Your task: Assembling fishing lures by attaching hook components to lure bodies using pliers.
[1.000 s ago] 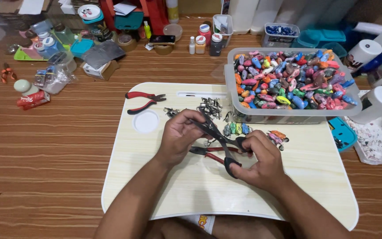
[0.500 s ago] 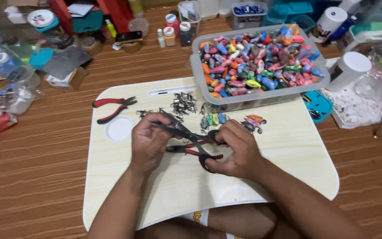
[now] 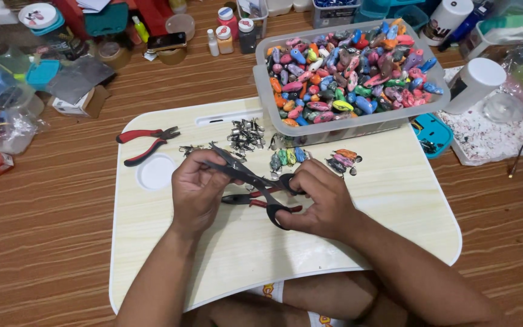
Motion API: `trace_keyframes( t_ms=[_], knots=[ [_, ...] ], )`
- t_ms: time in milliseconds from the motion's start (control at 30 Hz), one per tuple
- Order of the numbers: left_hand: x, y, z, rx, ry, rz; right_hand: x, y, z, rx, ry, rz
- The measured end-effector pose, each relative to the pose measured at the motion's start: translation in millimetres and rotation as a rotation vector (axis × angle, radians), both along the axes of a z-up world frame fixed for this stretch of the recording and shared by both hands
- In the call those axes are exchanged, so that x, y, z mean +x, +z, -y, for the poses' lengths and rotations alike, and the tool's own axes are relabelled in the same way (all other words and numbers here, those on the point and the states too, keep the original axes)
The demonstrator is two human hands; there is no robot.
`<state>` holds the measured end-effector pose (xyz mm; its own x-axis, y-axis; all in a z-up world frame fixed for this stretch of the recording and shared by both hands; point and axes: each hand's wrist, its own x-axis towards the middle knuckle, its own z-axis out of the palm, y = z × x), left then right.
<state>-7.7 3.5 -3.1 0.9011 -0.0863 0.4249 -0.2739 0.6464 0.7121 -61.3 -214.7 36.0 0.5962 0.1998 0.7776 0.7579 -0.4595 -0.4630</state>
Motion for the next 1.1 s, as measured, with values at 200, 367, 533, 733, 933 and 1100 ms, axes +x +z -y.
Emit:
trace_keyframes(
  t_ms=[200, 367, 533, 733, 933, 1100],
  knots=[
    [1, -1, 0, 0.006, 0.001, -0.014, -1, -4, -1, 0.018, -0.007, -0.007],
    [2, -2, 0, -0.002, -0.005, -0.024, -2, -6, -2, 0.040, -0.003, -0.017],
    [2, -3, 1, -0.021, -0.030, -0.058, -2, -7, -4, 0.055, 0.011, -0.025],
    [-1, -4, 5, -0.069, -0.052, -0.084, -2, -14, -4, 0.048, -0.003, -0.033],
    [-1, -3, 7, -0.078, -0.069, -0.131, -2, -16, -5, 0.064, -0.011, -0.059],
    [-1, -4, 7, -0.049, -0.077, -0.169, -4, -18, -5, 0.106, 0.018, -0.125]
  ],
)
